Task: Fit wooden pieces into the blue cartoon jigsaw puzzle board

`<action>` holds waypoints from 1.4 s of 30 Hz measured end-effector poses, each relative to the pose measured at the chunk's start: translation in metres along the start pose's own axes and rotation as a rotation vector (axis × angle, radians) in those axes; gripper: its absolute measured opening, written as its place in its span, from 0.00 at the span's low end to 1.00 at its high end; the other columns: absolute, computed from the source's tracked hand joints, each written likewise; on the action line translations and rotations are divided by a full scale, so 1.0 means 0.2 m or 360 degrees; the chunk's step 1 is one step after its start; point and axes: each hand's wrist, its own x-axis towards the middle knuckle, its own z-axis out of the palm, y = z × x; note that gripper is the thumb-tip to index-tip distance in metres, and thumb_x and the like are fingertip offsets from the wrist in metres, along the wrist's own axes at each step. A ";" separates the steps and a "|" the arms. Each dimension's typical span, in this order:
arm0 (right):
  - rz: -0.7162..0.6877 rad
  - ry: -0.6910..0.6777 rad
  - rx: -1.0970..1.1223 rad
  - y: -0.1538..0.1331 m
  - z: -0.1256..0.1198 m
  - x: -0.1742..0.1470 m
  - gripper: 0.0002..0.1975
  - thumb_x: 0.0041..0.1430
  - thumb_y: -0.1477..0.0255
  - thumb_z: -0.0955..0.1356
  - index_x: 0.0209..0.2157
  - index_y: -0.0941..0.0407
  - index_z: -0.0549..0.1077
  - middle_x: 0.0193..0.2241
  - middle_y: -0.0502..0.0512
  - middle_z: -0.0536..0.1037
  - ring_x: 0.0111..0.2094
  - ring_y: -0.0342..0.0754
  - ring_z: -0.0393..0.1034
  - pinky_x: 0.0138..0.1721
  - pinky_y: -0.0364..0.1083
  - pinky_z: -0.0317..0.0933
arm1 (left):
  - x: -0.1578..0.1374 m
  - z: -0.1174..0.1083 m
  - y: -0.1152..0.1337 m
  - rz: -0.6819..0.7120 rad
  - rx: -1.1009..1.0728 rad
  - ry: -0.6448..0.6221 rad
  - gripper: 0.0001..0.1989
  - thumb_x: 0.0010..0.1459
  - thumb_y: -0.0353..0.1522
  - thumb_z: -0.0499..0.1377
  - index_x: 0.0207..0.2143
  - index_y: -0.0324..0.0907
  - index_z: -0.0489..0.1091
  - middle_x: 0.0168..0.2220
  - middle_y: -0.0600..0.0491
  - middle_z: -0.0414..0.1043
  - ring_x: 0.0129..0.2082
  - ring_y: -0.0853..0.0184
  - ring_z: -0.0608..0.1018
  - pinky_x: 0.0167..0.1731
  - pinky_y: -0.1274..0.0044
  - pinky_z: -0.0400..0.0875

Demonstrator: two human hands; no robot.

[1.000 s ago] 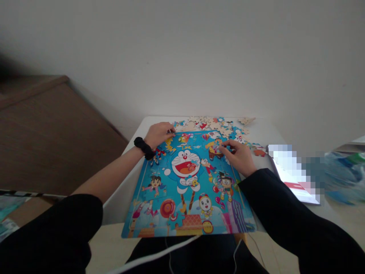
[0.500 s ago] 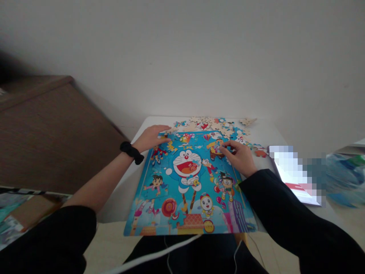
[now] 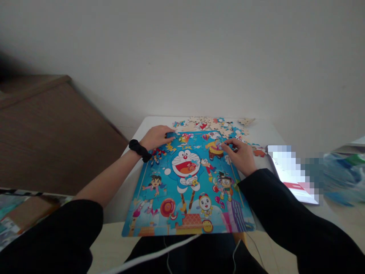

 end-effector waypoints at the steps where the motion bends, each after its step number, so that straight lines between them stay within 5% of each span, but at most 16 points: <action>1: 0.0005 0.0025 0.0002 0.00 0.00 0.00 0.12 0.51 0.62 0.66 0.28 0.56 0.73 0.22 0.51 0.72 0.24 0.44 0.63 0.27 0.44 0.55 | 0.00 0.00 -0.01 -0.0025 -0.0001 0.0003 0.23 0.56 0.43 0.49 0.48 0.39 0.69 0.46 0.48 0.72 0.45 0.61 0.73 0.44 0.73 0.64; 11: 0.0022 0.0086 0.0070 0.03 0.01 0.01 0.11 0.52 0.62 0.65 0.28 0.56 0.72 0.23 0.50 0.72 0.25 0.44 0.63 0.28 0.44 0.55 | 0.06 0.00 -0.17 -0.0289 -0.0028 0.0145 0.24 0.55 0.44 0.50 0.46 0.39 0.71 0.44 0.48 0.73 0.42 0.60 0.74 0.43 0.74 0.65; 18: 0.0037 0.0047 0.0015 0.02 0.00 0.01 0.12 0.52 0.62 0.65 0.28 0.55 0.72 0.24 0.51 0.73 0.25 0.45 0.64 0.27 0.44 0.55 | 0.16 0.06 -0.29 -0.0412 -0.0024 0.0067 0.21 0.55 0.39 0.49 0.46 0.41 0.71 0.46 0.50 0.72 0.45 0.61 0.73 0.46 0.75 0.64; 30: -0.0001 0.0046 -0.0045 0.00 0.00 0.00 0.11 0.52 0.62 0.65 0.28 0.55 0.73 0.22 0.50 0.72 0.22 0.43 0.62 0.26 0.43 0.54 | 0.04 0.00 -0.17 -0.0041 -0.0122 -0.0082 0.29 0.54 0.50 0.49 0.47 0.40 0.70 0.45 0.47 0.71 0.42 0.61 0.73 0.43 0.75 0.65; 35: 0.0018 0.0050 -0.0019 0.01 0.00 0.01 0.12 0.52 0.62 0.65 0.28 0.55 0.73 0.22 0.51 0.72 0.24 0.44 0.63 0.26 0.43 0.55 | 0.04 0.02 -0.19 -0.0238 -0.0251 -0.0081 0.24 0.55 0.46 0.48 0.45 0.42 0.72 0.41 0.49 0.74 0.36 0.64 0.75 0.37 0.78 0.67; 42: 0.0020 0.0065 0.0010 0.02 0.00 0.01 0.12 0.51 0.61 0.65 0.27 0.55 0.72 0.21 0.51 0.72 0.23 0.44 0.63 0.26 0.44 0.55 | 0.05 0.02 -0.23 -0.0559 -0.0551 0.0179 0.23 0.53 0.46 0.51 0.39 0.40 0.74 0.37 0.50 0.76 0.36 0.62 0.76 0.36 0.76 0.69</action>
